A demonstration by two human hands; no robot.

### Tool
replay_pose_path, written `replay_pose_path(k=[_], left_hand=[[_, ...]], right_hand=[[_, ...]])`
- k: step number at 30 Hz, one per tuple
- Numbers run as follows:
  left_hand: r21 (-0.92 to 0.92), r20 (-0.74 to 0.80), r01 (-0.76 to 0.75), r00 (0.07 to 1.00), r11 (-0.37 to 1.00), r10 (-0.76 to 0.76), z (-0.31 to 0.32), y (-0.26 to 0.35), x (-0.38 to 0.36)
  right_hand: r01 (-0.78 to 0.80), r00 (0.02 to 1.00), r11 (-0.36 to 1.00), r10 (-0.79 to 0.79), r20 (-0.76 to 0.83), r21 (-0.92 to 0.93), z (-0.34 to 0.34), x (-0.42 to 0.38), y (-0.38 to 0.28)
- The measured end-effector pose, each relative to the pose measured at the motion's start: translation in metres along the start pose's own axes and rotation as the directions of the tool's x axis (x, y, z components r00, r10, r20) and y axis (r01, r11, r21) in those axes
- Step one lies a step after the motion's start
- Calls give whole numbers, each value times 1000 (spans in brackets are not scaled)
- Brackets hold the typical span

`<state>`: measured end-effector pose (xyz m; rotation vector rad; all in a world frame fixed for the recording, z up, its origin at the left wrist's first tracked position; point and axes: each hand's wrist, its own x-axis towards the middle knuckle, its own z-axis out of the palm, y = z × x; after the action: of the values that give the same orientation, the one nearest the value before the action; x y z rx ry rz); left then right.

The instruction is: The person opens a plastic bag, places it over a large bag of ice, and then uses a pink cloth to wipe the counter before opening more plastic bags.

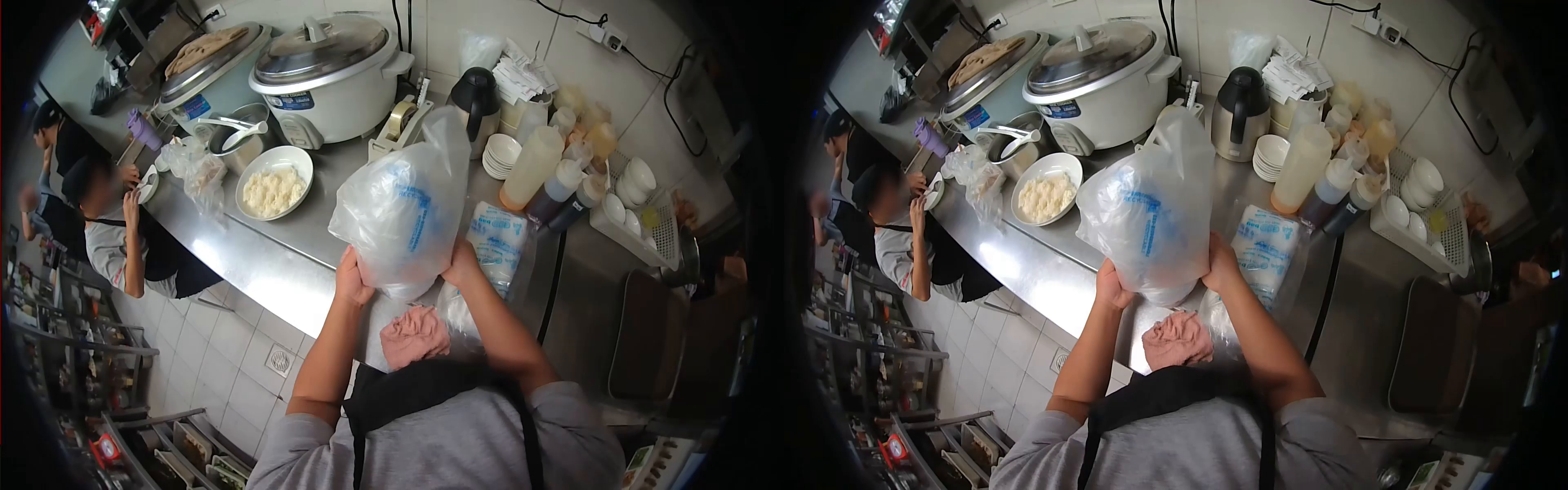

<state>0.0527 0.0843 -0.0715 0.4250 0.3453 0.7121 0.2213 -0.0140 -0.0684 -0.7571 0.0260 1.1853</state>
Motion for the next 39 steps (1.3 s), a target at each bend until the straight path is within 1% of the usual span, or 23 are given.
replay_pose_path(k=[1, 4, 7, 10, 13, 14, 16, 17, 19, 20, 22, 23, 25, 27, 28, 29, 30, 31, 32, 34, 36, 38, 39], left_hand=[[56, 4, -30, 1000, 998, 30, 1, 1, 1], [209, -87, -137, 984, 968, 158, 1, -6, 7], [121, -117, -67, 990, 990, 82, -12, -3, 15], [-73, -142, 70, 987, 995, -80, 18, 14, -26], [-126, -40, 18, 999, 992, -24, 23, -10, -54], [-85, -201, 21, 979, 996, -38, 51, -12, -60], [-165, -206, -14, 978, 986, -20, 42, -20, -53], [-202, -205, -34, 979, 979, -8, 34, -23, -47], [-7, -153, -89, 984, 996, 86, 1, -35, -27], [89, -123, -121, 984, 989, 131, 1, -34, -25], [125, -206, -138, 965, 983, 162, 7, -36, -20], [142, -242, -149, 953, 979, 180, 13, -34, -16], [133, -230, -154, 956, 979, 182, 11, -30, -13], [128, -223, -160, 957, 979, 185, 6, -27, -6], [127, -229, -159, 956, 979, 185, 3, -27, -4], [124, -238, -157, 954, 980, 183, 0, -27, -3], [103, -242, -157, 954, 982, 177, 0, -28, -3], [82, -247, -155, 954, 985, 171, 0, -30, -2], [62, -251, -154, 954, 986, 164, 0, -31, -1], [34, -239, -158, 957, 987, 161, 4, -34, -2], [8, -231, -151, 962, 989, 148, 7, -37, -3], [-15, -224, -141, 965, 990, 134, 9, -38, -2], [-178, 60, -76, 994, 981, 88, -8, -38, 7]], right_hand=[[31, 997, 995, -38, -73, -96, 3, 3, 0], [55, 988, 994, -67, -137, -89, -5, 24, 7], [61, 995, 974, -77, -63, -217, 11, 7, -8], [-39, 988, 995, 24, 150, 96, -7, -12, -9], [-86, 990, 990, 98, -102, 115, 36, -65, -10], [-98, 994, 985, 105, -43, 141, 33, -65, -5], [-120, 990, 975, 104, 91, 186, 26, -56, 1], [-120, 988, 972, 97, 122, 200, 16, -45, 8], [-127, 980, 966, 87, 180, 225, -10, -21, 28], [-88, 989, 982, 66, 132, 164, -13, -16, 33], [-8, 999, 999, 7, 52, 32, -16, -3, 37], [-63, 997, 998, 64, 52, -17, -15, 2, 31], [-173, 983, 979, 178, 36, -110, -18, 11, 12], [-39, 985, 967, -6, -172, -252, 8, 2, -16], [14, 958, 943, -108, -266, -332, 23, -7, -33], [197, 932, 855, -316, -180, -479, 35, -12, -52], [367, 866, 715, -496, -62, -595, 52, -16, -70], [575, 729, 525, -677, 101, -628, 79, -26, -83], [736, 538, 292, -799, 267, -610, 110, -38, -94], [796, 287, -138, -771, 568, -589, 167, -61, -105], [638, 232, -503, -596, 768, -583, 221, -83, -93], [384, 438, -659, -487, 756, -647, 229, -66, -65], [251, 534, -733, -439, 722, -632, 229, -56, -56]])
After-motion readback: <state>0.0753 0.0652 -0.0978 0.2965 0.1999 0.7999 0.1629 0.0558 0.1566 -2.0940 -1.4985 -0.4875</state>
